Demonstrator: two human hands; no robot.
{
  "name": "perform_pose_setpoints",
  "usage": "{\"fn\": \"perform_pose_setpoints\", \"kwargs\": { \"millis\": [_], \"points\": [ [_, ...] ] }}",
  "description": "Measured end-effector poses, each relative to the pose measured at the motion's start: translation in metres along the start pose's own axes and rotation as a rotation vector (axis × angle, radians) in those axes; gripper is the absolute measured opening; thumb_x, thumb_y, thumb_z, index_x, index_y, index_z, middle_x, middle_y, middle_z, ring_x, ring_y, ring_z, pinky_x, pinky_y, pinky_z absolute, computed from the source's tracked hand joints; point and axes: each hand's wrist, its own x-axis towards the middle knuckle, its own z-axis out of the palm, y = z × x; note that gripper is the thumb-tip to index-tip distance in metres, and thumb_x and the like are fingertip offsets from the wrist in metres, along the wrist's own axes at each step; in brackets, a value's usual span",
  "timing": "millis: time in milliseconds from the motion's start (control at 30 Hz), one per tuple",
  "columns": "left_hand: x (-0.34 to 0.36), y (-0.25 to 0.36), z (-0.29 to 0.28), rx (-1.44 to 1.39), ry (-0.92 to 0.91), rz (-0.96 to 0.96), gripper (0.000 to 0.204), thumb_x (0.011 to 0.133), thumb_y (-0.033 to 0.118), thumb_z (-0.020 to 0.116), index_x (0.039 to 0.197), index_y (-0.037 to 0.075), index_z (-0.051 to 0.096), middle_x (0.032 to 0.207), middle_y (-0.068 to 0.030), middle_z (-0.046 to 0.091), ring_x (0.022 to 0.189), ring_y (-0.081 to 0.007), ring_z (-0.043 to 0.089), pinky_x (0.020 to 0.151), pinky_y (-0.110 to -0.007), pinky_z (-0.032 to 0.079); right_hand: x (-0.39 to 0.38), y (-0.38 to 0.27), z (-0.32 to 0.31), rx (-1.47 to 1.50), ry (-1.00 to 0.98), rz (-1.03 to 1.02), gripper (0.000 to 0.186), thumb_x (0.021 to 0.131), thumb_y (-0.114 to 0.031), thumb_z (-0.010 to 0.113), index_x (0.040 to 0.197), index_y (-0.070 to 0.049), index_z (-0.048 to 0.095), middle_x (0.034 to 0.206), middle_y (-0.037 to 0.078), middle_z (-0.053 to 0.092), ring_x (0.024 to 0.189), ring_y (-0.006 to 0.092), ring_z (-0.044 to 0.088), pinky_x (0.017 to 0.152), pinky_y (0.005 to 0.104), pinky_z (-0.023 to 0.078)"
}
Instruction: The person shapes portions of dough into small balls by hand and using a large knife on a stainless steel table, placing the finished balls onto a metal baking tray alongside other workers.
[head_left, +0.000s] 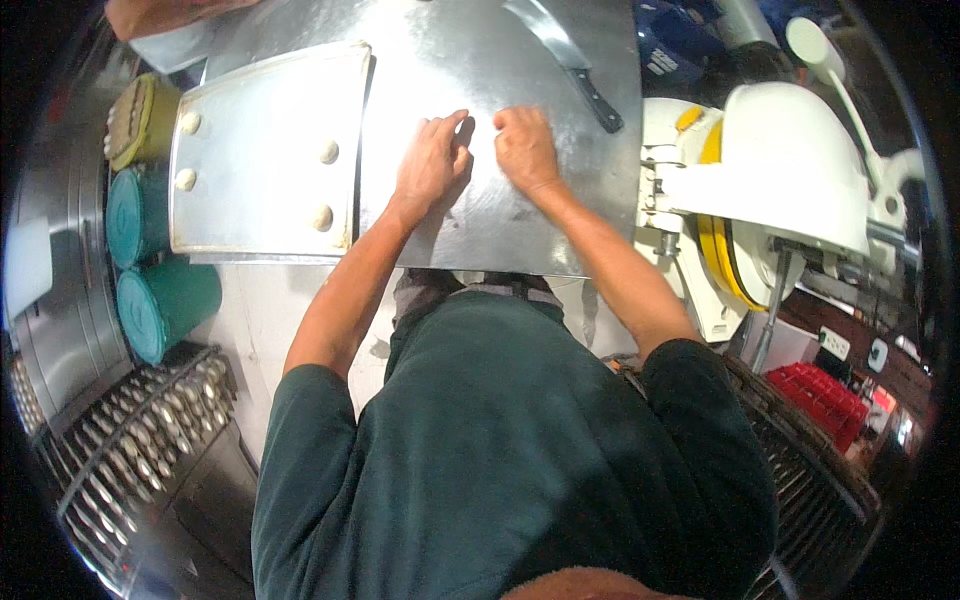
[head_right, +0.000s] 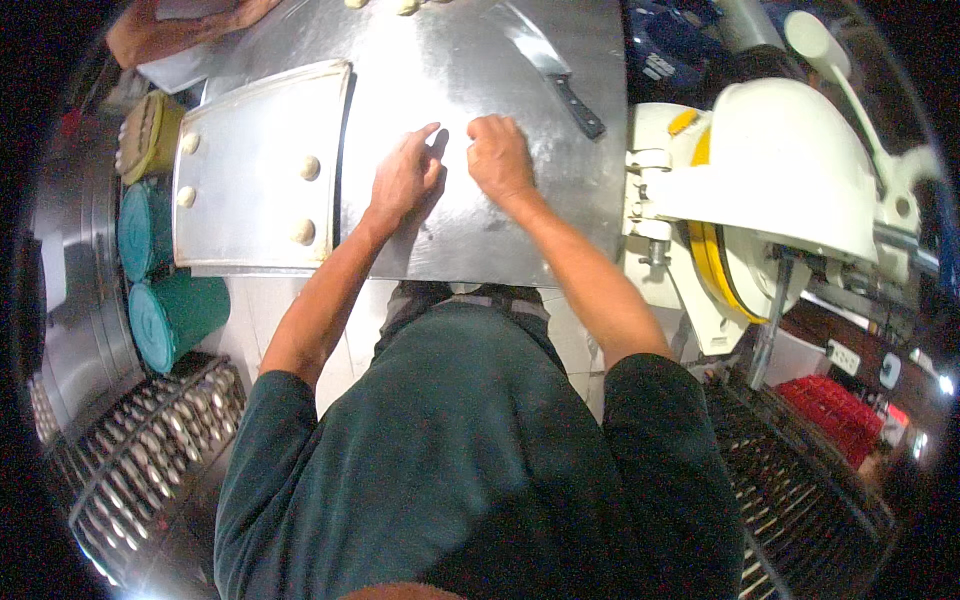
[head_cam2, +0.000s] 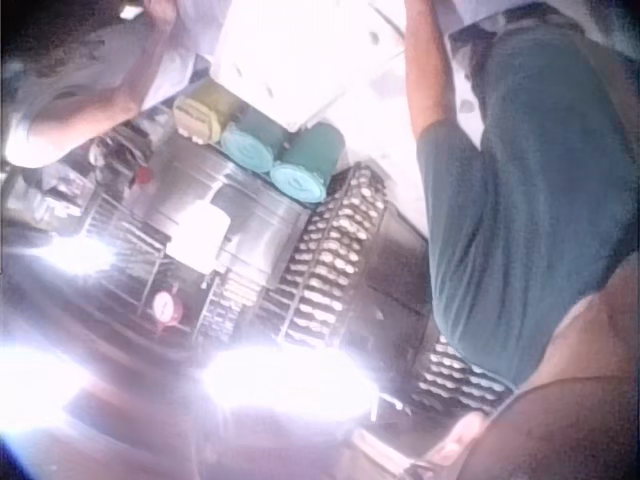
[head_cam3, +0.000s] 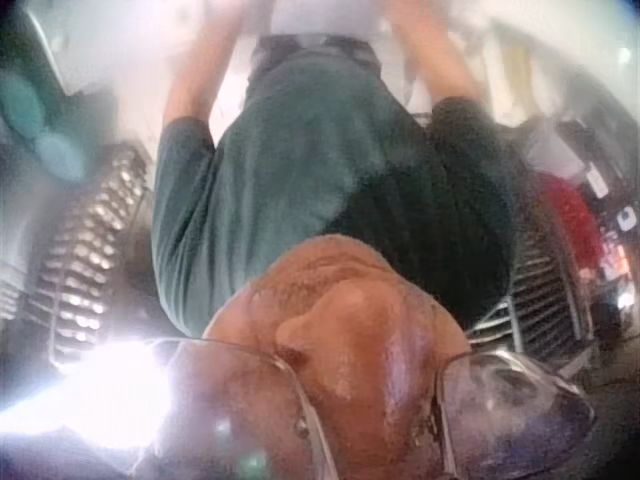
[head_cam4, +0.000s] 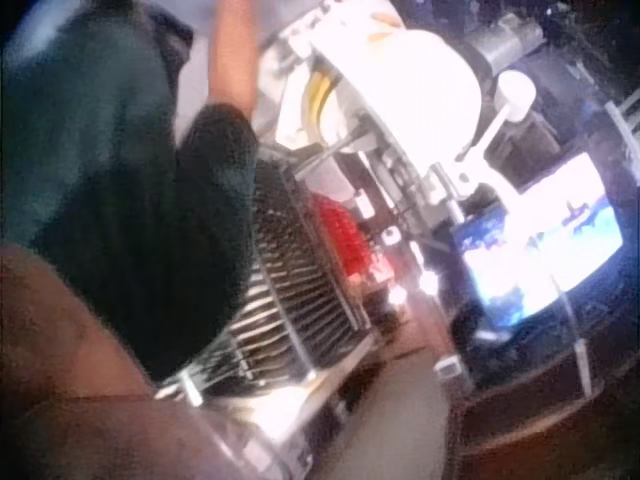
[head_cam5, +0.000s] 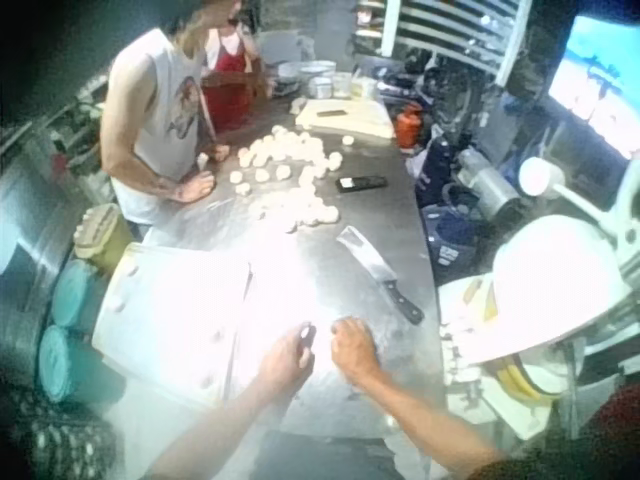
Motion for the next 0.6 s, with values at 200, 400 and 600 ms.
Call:
{"fn": "perform_pose_setpoints", "kwargs": {
  "millis": [200,400,600],
  "points": [
    [-0.051,-0.021,-0.025,0.068,-0.189,0.229,0.058,0.087,0.006,0.066,0.144,0.008,0.053,0.098,-0.0155,0.062,0.094,-0.0343,0.059,0.091,-0.045,0.049,-0.080,0.005,-0.057,0.096,-0.228,-0.281,0.014,0.084,-0.007,0.061,0.097,-0.005,0.064,0.094,0.015,0.064,0.095,0.0347,0.058,0.086,0.0473,0.046],
    [-0.010,-0.004,0.007,0.039,0.075,-0.070,0.057,0.083,0.011,0.072,0.138,0.005,0.056,0.100,-0.0147,0.067,0.095,-0.0345,0.066,0.090,-0.046,0.052,-0.031,-0.002,-0.035,-0.177,-0.084,0.086,0.020,0.087,-0.014,0.066,0.106,-0.007,0.065,0.104,0.013,0.065,0.101,0.0343,0.058,0.092,0.0461,0.047],
    [-0.045,0.018,-0.014,0.033,-0.053,-0.161,0.087,0.078,0.016,0.083,0.151,0.001,0.038,0.132,-0.0239,0.061,0.126,-0.0399,0.058,0.108,-0.049,0.047,-0.017,0.030,-0.061,-0.051,-0.023,0.110,0.047,0.081,-0.016,0.076,0.125,-0.006,0.062,0.125,0.018,0.065,0.121,0.0350,0.058,0.107,0.0460,0.044]
  ]
}}
